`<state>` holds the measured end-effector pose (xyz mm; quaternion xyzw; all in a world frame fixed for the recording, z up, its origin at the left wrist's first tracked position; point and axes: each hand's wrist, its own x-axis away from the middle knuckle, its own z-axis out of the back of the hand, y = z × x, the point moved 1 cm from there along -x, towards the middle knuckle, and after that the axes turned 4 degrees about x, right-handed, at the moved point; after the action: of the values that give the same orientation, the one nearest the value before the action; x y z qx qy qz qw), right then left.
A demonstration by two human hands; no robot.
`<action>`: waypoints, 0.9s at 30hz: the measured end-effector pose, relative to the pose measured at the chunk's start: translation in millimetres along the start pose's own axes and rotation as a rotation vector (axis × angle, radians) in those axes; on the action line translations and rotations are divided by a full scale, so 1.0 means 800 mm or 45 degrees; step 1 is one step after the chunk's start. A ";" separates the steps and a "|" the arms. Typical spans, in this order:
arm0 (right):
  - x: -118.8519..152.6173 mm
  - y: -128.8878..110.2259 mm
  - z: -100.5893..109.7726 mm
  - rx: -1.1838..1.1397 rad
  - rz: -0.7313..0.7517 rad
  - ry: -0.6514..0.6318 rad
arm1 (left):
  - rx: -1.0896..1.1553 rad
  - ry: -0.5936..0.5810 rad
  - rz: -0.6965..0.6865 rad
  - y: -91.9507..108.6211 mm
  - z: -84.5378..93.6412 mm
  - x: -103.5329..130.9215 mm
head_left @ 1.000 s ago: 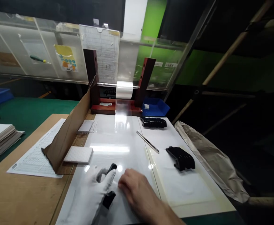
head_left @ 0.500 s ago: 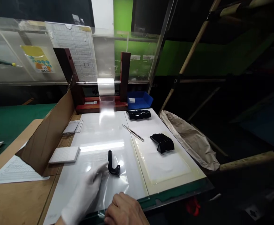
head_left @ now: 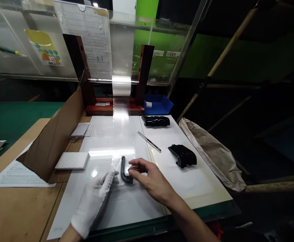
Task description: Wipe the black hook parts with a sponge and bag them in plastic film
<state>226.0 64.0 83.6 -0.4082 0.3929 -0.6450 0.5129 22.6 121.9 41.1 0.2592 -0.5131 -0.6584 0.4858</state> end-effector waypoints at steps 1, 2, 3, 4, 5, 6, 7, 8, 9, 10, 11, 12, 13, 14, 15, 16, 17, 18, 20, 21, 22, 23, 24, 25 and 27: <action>-0.010 0.006 -0.001 0.023 -0.007 0.046 | -0.055 0.051 -0.017 0.001 -0.002 -0.009; -0.019 0.012 -0.003 0.060 -0.015 0.088 | -0.113 0.089 -0.039 0.002 -0.003 -0.018; -0.027 0.019 -0.006 0.099 -0.021 0.128 | -0.182 0.121 -0.064 0.002 -0.005 -0.028; -0.034 0.025 -0.010 0.141 -0.024 0.161 | -0.260 0.149 -0.093 0.003 -0.006 -0.037; -0.041 0.031 -0.013 0.187 -0.022 0.191 | -0.346 0.174 -0.122 0.004 -0.007 -0.047; -0.046 0.037 -0.017 0.239 -0.015 0.221 | -0.444 0.201 -0.152 0.004 -0.008 -0.056; -0.050 0.042 -0.020 0.298 -0.003 0.251 | -0.550 0.226 -0.178 0.006 -0.008 -0.065; -0.054 0.048 -0.022 0.362 0.012 0.283 | -0.662 0.247 -0.201 0.007 -0.009 -0.074; -0.057 0.053 -0.025 0.427 0.030 0.315 | -0.770 0.265 -0.218 0.008 -0.010 -0.081; -0.059 0.058 -0.027 0.487 0.049 0.346 | -0.866 0.284 -0.228 0.009 -0.011 -0.086; -0.061 0.062 -0.028 0.538 0.067 0.374 | -0.944 0.304 -0.236 0.010 -0.012 -0.089; -0.062 0.066 -0.030 0.578 0.086 0.398 | -1.002 0.327 -0.244 0.010 -0.013 -0.089; -0.062 0.069 -0.030 0.605 0.105 0.414 | -1.043 0.344 -0.258 0.009 -0.015 -0.087; -0.060 0.072 -0.031 0.623 0.126 0.420 | -1.074 0.348 -0.283 0.007 -0.017 -0.082; -0.058 0.073 -0.031 0.635 0.149 0.415 | -1.097 0.332 -0.321 0.004 -0.020 -0.076; -0.053 0.074 -0.029 0.641 0.172 0.403 | -1.116 0.296 -0.371 0.001 -0.021 -0.069; -0.047 0.075 -0.027 0.643 0.194 0.389 | -1.133 0.256 -0.424 -0.003 -0.021 -0.061; -0.038 0.075 -0.024 0.642 0.211 0.382 | -1.148 0.225 -0.474 -0.008 -0.020 -0.053; -0.014 0.076 -0.012 0.629 0.227 0.400 | -1.179 0.230 -0.537 -0.018 -0.013 -0.039; 0.001 0.078 -0.005 0.618 0.224 0.426 | -1.194 0.268 -0.550 -0.022 -0.008 -0.033; 0.018 0.081 0.003 0.602 0.213 0.462 | -1.210 0.314 -0.553 -0.025 -0.003 -0.027; 0.035 0.085 0.012 0.576 0.198 0.508 | -1.227 0.379 -0.567 -0.026 -0.001 -0.021; 0.052 0.091 0.020 0.539 0.185 0.569 | -1.237 0.460 -0.610 -0.024 -0.001 -0.015; 0.069 0.098 0.027 0.498 0.176 0.646 | -1.207 0.537 -0.697 -0.020 -0.006 -0.010; 0.096 0.114 0.037 0.425 0.172 0.822 | -0.949 0.537 -0.834 -0.001 -0.031 -0.002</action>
<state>273.7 -29.5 19.0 -0.0676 0.4499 -0.7604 0.4634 44.0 112.5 31.7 0.3423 -0.0283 -0.8466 0.4066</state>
